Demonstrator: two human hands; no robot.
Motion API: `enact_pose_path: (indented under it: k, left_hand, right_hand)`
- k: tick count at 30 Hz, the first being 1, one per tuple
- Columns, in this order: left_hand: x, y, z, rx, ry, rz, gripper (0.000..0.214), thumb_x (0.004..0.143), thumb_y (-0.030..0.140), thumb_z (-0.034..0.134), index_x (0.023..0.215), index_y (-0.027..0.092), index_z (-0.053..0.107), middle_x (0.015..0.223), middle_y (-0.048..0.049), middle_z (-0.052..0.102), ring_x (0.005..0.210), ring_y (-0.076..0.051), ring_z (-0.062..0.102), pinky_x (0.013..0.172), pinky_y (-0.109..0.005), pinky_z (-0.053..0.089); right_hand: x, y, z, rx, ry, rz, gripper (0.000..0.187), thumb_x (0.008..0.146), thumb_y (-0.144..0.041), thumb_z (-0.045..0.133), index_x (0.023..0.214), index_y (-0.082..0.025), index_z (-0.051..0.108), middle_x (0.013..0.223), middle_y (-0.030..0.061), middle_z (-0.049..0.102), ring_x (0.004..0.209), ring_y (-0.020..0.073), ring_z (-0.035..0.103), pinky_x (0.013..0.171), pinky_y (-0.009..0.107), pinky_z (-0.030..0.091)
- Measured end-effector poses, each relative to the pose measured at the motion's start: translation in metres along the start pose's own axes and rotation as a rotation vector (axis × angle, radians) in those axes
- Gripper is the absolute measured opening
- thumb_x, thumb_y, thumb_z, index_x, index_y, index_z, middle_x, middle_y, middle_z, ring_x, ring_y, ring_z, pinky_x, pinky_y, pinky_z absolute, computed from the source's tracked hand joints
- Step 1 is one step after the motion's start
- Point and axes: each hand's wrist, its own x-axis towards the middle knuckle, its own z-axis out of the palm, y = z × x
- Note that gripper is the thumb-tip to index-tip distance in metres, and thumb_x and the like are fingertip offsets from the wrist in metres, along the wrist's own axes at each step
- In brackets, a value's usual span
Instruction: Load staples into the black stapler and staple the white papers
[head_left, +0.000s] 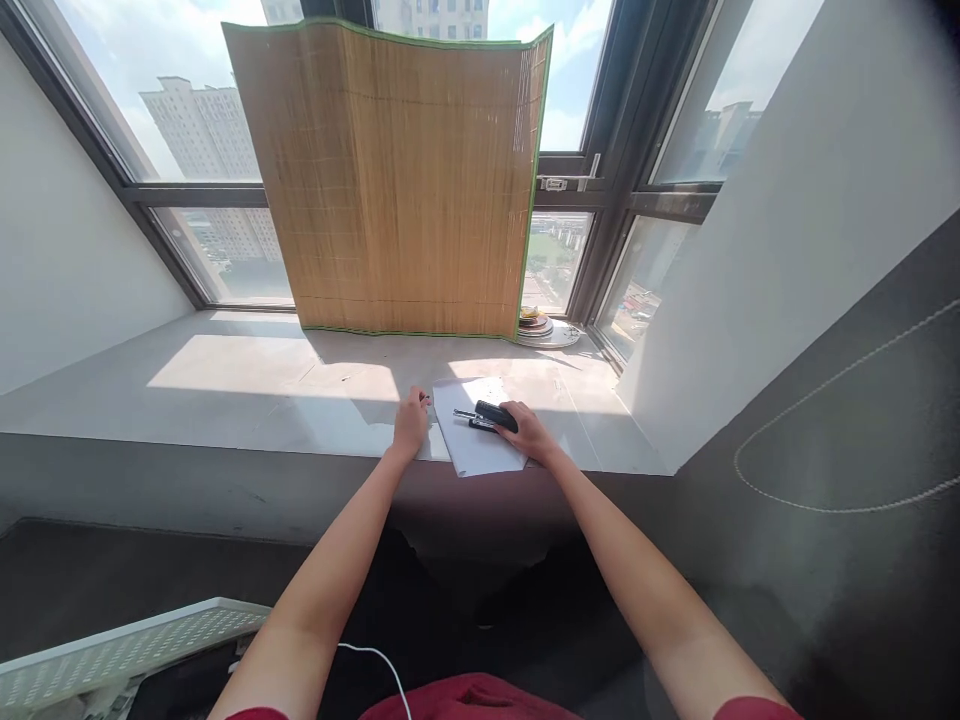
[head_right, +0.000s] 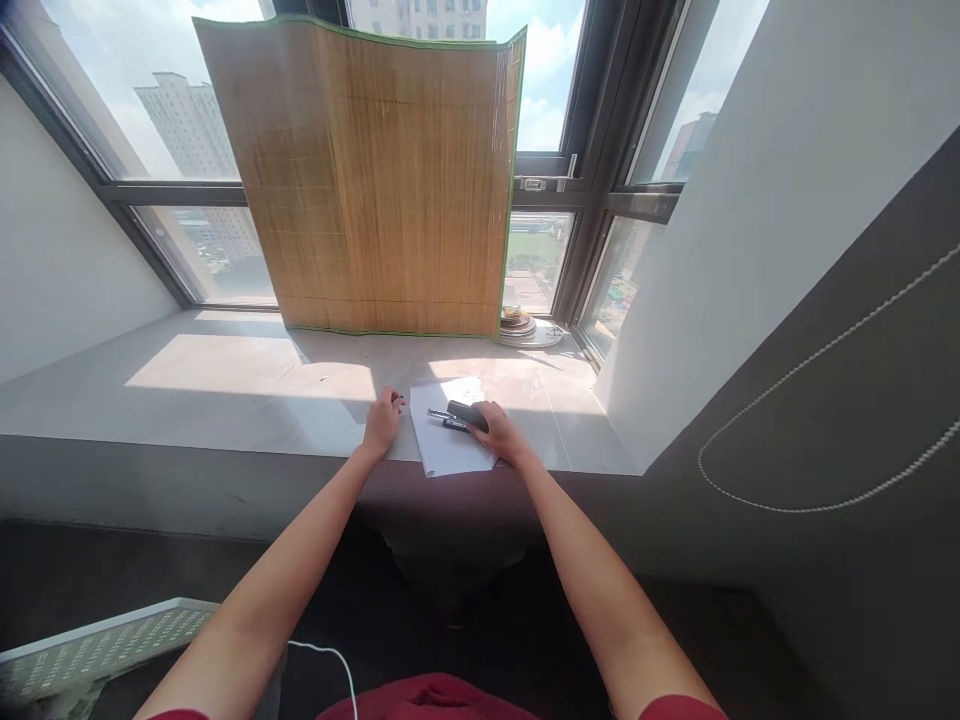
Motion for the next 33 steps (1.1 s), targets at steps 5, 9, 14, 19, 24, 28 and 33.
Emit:
enact_pose_path:
  k: [5, 9, 14, 19, 24, 28, 33]
  left_hand:
    - [-0.008, 0.028, 0.033, -0.198, 0.001, 0.386, 0.018, 0.110, 0.022, 0.048, 0.112, 0.021, 0.066, 0.102, -0.0088, 0.075, 0.089, -0.023, 0.071, 0.077, -0.032, 0.051]
    - [-0.008, 0.028, 0.034, -0.236, 0.005, 0.496, 0.024, 0.111, 0.031, 0.055, 0.110, 0.023, 0.078, 0.097, -0.0072, 0.076, 0.090, -0.022, 0.071, 0.079, -0.032, 0.054]
    - [-0.004, 0.025, 0.030, -0.366, -0.019, 0.532, 0.024, 0.108, 0.033, 0.062, 0.111, 0.025, 0.085, 0.103, -0.0083, 0.080, 0.093, -0.022, 0.075, 0.082, -0.035, 0.058]
    - [-0.001, 0.029, 0.032, -0.293, -0.213, 0.566, 0.016, 0.099, 0.026, 0.072, 0.099, 0.028, 0.088, 0.104, -0.0068, 0.085, 0.091, -0.023, 0.075, 0.088, -0.040, 0.059]
    - [-0.002, 0.035, 0.026, -0.266, -0.256, 0.447, 0.013, 0.091, 0.022, 0.077, 0.092, 0.029, 0.088, 0.103, -0.0061, 0.085, 0.096, -0.026, 0.071, 0.093, -0.043, 0.058]
    - [-0.003, 0.039, 0.021, -0.274, -0.294, 0.365, 0.014, 0.089, 0.029, 0.077, 0.095, 0.029, 0.089, 0.105, -0.0070, 0.085, 0.101, -0.029, 0.069, 0.096, -0.047, 0.058]
    - [-0.001, 0.039, 0.020, -0.289, -0.333, 0.337, 0.015, 0.090, 0.034, 0.077, 0.095, 0.029, 0.090, 0.108, -0.0084, 0.085, 0.103, -0.030, 0.069, 0.101, -0.050, 0.058]
  right_hand:
    - [-0.001, 0.004, 0.001, -0.016, 0.021, 0.010, 0.025, 0.095, -0.031, 0.070, 0.118, -0.024, 0.065, 0.111, 0.0108, 0.071, 0.104, 0.0305, 0.063, 0.093, 0.046, 0.054]
    - [-0.001, 0.005, -0.002, -0.005, 0.024, 0.024, 0.025, 0.094, -0.031, 0.072, 0.117, -0.025, 0.064, 0.110, 0.0099, 0.071, 0.104, 0.0305, 0.063, 0.093, 0.047, 0.054]
    - [-0.002, 0.003, -0.004, 0.016, -0.013, 0.023, 0.027, 0.092, -0.030, 0.073, 0.117, -0.024, 0.065, 0.109, 0.0087, 0.070, 0.102, 0.0285, 0.064, 0.091, 0.043, 0.053]
    - [-0.002, 0.000, -0.007, 0.046, -0.021, 0.040, 0.026, 0.091, -0.033, 0.075, 0.114, -0.025, 0.067, 0.108, 0.0073, 0.071, 0.101, 0.0275, 0.064, 0.091, 0.042, 0.053]
    - [-0.001, -0.002, -0.007, 0.069, -0.017, 0.042, 0.027, 0.089, -0.031, 0.075, 0.114, -0.025, 0.067, 0.109, 0.0080, 0.072, 0.103, 0.0281, 0.064, 0.093, 0.042, 0.053]
    - [-0.001, -0.002, -0.008, 0.061, -0.022, 0.063, 0.028, 0.088, -0.031, 0.076, 0.115, -0.025, 0.068, 0.110, 0.0080, 0.072, 0.104, 0.0279, 0.065, 0.094, 0.043, 0.053]
    - [-0.001, -0.004, -0.009, 0.078, -0.028, 0.054, 0.027, 0.090, -0.032, 0.074, 0.115, -0.026, 0.068, 0.112, 0.0082, 0.072, 0.106, 0.0278, 0.065, 0.096, 0.043, 0.053]
